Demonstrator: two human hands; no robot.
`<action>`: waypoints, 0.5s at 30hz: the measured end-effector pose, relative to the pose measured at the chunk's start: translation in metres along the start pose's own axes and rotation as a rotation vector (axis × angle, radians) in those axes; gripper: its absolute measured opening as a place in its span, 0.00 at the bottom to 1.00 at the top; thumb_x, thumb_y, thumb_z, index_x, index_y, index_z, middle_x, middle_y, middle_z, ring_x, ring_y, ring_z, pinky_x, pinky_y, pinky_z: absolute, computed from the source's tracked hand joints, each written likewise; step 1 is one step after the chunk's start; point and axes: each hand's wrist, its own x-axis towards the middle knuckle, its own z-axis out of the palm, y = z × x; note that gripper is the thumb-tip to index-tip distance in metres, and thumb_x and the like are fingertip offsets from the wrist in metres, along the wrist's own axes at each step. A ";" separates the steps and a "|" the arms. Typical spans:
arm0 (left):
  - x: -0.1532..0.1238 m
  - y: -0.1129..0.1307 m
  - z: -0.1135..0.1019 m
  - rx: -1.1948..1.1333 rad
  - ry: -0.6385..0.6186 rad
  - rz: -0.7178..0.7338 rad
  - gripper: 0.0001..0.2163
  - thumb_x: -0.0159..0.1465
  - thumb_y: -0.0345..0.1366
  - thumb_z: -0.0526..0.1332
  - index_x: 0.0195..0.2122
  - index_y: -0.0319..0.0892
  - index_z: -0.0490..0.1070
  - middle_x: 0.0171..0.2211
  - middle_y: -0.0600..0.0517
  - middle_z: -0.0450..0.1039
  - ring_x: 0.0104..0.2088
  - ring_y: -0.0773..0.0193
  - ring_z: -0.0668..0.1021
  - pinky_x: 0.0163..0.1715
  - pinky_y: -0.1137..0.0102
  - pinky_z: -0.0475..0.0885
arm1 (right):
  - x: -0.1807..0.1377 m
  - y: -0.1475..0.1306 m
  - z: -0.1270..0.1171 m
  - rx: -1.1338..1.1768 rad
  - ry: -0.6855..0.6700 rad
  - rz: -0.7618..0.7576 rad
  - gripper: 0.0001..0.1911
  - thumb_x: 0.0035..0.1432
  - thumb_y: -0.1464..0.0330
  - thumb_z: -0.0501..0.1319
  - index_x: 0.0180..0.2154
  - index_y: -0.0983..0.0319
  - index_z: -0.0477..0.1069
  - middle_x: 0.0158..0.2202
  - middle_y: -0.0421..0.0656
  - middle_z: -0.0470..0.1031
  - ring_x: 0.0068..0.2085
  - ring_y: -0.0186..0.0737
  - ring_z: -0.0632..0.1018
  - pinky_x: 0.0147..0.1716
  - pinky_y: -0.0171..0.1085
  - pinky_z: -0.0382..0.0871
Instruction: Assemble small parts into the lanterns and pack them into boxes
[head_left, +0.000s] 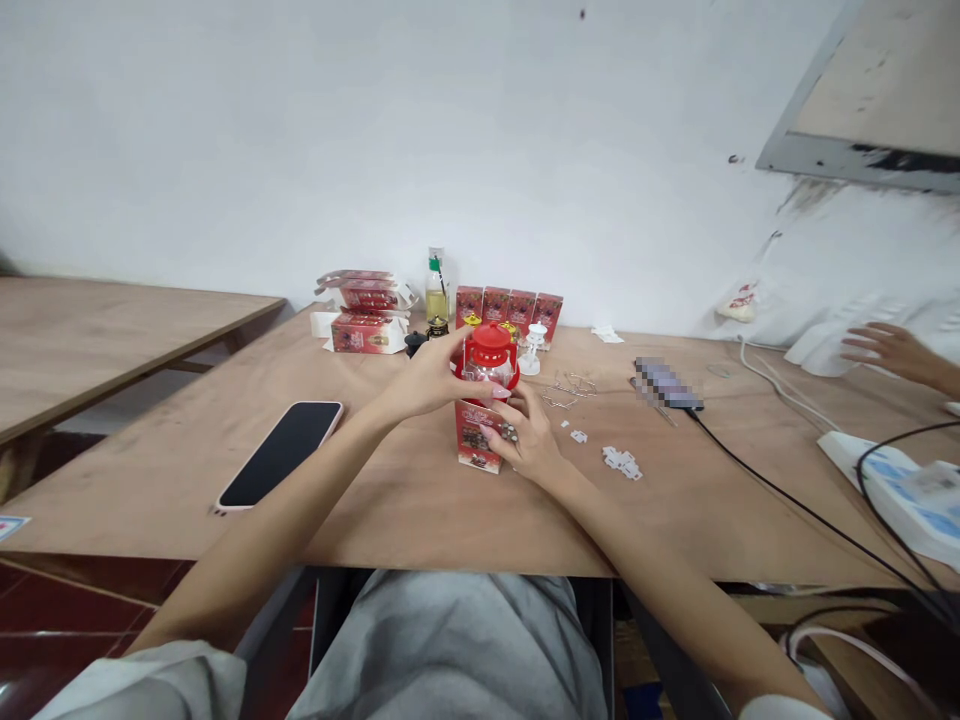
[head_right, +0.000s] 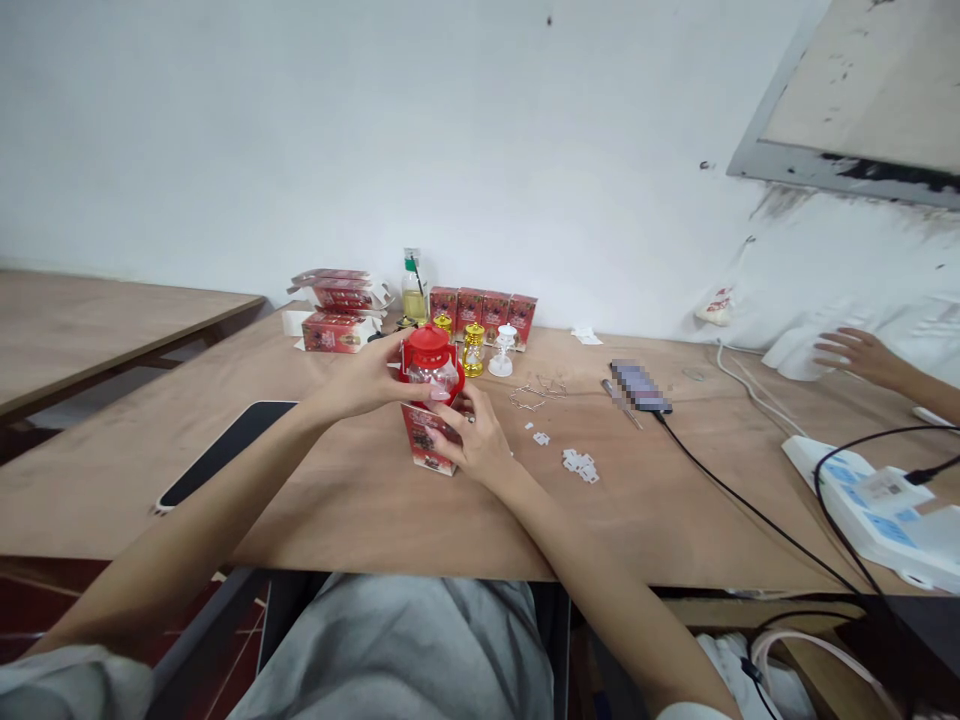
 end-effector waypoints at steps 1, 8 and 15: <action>-0.001 0.000 0.001 0.023 0.010 0.009 0.27 0.50 0.47 0.68 0.48 0.39 0.69 0.43 0.47 0.75 0.39 0.57 0.76 0.39 0.65 0.71 | 0.000 0.000 0.000 0.006 -0.006 -0.001 0.22 0.58 0.68 0.59 0.53 0.52 0.59 0.56 0.49 0.57 0.49 0.44 0.72 0.44 0.47 0.75; -0.005 0.001 0.002 0.165 0.101 0.060 0.23 0.50 0.50 0.67 0.40 0.40 0.66 0.36 0.50 0.75 0.35 0.60 0.75 0.34 0.68 0.69 | 0.002 0.000 -0.003 0.074 -0.022 -0.016 0.25 0.57 0.70 0.59 0.55 0.50 0.57 0.58 0.47 0.56 0.53 0.45 0.70 0.46 0.48 0.75; -0.008 0.014 -0.003 0.282 0.046 0.026 0.28 0.51 0.44 0.67 0.50 0.43 0.58 0.46 0.48 0.73 0.41 0.55 0.77 0.38 0.67 0.70 | 0.002 -0.002 -0.002 0.045 0.004 0.012 0.22 0.56 0.69 0.61 0.52 0.51 0.61 0.65 0.46 0.40 0.50 0.44 0.73 0.44 0.49 0.77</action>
